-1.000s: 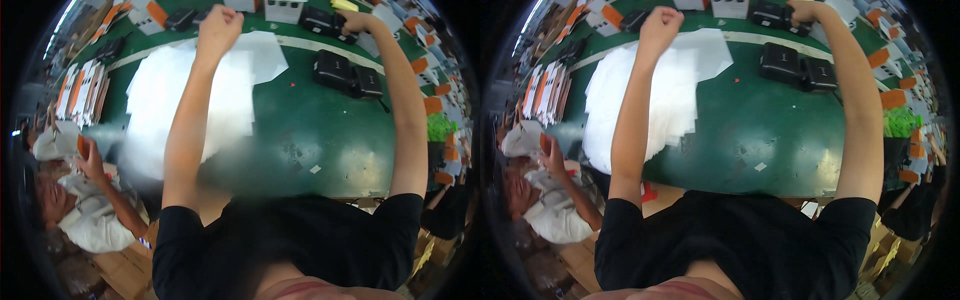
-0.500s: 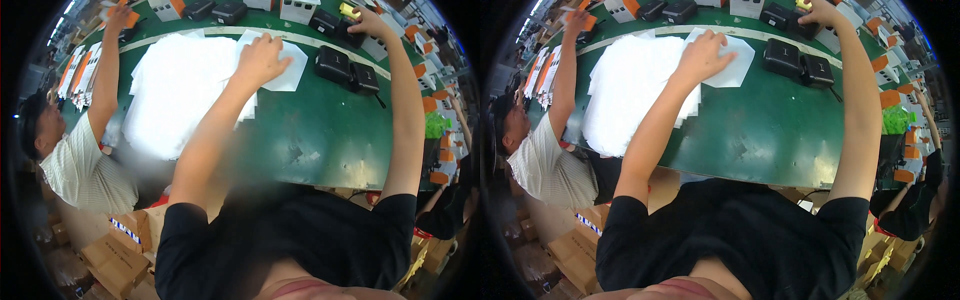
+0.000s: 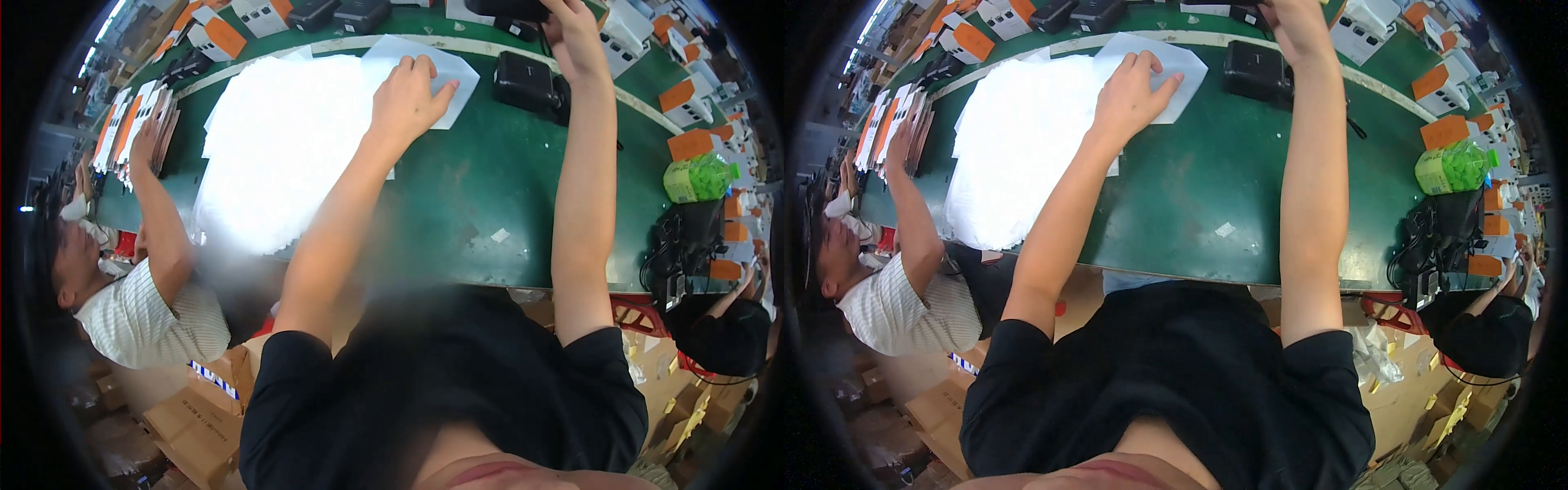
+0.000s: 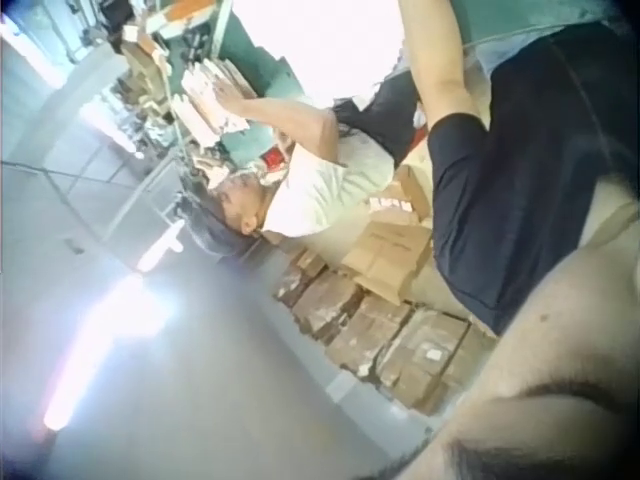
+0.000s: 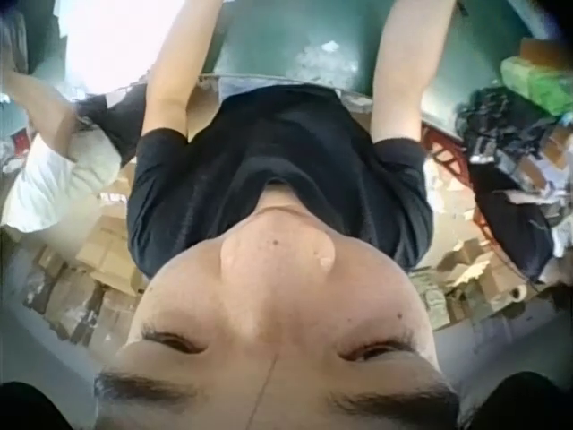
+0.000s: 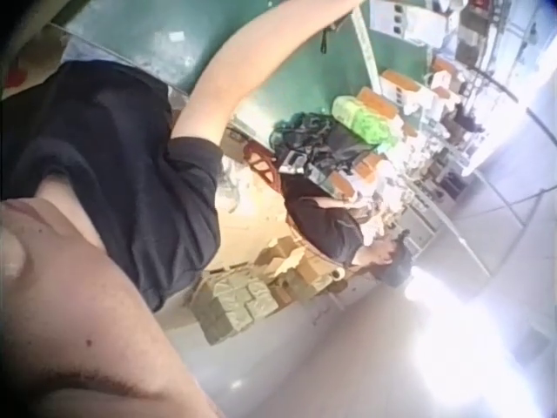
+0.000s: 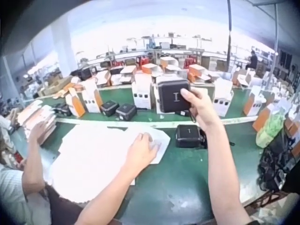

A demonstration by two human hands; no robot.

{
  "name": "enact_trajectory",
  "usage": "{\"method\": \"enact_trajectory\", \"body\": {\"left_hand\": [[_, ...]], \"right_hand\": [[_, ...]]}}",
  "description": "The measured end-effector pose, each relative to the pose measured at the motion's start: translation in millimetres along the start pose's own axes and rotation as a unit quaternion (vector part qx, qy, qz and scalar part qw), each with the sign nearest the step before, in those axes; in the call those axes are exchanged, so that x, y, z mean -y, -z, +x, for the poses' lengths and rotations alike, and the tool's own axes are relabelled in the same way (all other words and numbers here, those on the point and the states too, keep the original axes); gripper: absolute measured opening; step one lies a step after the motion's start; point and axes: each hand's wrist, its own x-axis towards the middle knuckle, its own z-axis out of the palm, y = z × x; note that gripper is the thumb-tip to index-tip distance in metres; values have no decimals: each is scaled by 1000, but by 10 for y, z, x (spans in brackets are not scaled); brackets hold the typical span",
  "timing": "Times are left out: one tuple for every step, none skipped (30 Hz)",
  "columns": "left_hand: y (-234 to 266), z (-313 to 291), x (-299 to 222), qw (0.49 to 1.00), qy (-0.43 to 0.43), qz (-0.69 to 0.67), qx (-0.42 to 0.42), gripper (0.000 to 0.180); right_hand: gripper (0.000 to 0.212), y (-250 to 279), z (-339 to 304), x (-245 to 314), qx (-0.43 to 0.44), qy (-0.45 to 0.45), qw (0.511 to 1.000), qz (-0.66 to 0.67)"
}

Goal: The person assembles small cardboard boxes, places electronic devices into plastic bags, and then puts the bagged products into the boxes on an assembly line by hand.

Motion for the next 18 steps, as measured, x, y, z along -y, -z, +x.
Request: {"method": "enact_trajectory", "body": {"left_hand": [[-1, -55, 5, 1000, -4, 22, 18, 34], [14, -94, 35, 999, -2, 25, 24, 34], [15, -60, 59, 998, -7, 44, 36, 33], [-28, -26, -5, 997, -18, 56, 49, 32], [-56, -26, 19, 997, -15, 61, 47, 32], [-76, -31, 37, 999, 19, -8, 28, 30], [-81, 3, 74, 996, 48, -73, 6, 28], [0, -7, 147, 997, 47, -61, 2, 28], [102, -44, 237, 990, 87, -96, -62, 26], [186, -61, 199, 975, 121, -140, -123, 24], [245, -53, 151, 976, 117, -136, -124, 24], [287, -30, 99, 966, 132, -160, -155, 23], [345, -2, -3, 953, 145, -187, -188, 21], [338, -3, 22, 940, 147, -231, -205, 22], [328, -25, 54, 940, 148, -226, -210, 22], [309, -29, 97, 928, 141, -260, -229, 22], [299, -37, 159, 914, 133, -293, -247, 22], [294, -31, 238, 898, 141, -330, -256, 20]], "right_hand": [[37, -186, 1, -90, -108, 14, 984, -142], [36, -373, -21, -117, -137, -7, 983, -122], [35, -463, -10, -96, -158, -24, 981, -106], [32, -2, 95, -193, 48, -64, 974, 213], [32, -46, 80, -208, 52, -65, 973, 216], [32, -103, 57, -230, -38, -68, 992, 104], [33, -182, 48, -239, -126, -63, 990, -10], [35, -338, 11, -252, -122, -96, 988, 3], [35, -492, -30, -239, -154, -127, 980, -17], [36, -681, -110, -101, -187, -169, 968, 3], [37, -797, -145, -21, -218, -211, 953, 23], [51, -550, -133, -262, -138, -206, 968, 43], [66, -329, -137, -461, -55, -198, 977, 60], [66, -517, -220, -528, -51, -203, 978, 13], [64, -574, -209, -632, -15, -256, 966, 40], [62, -685, -232, -702, -21, -269, 963, 32], [60, -776, -279, -757, -28, -282, 959, 24], [58, -828, -288, -763, -48, -277, 959, 27]]}}
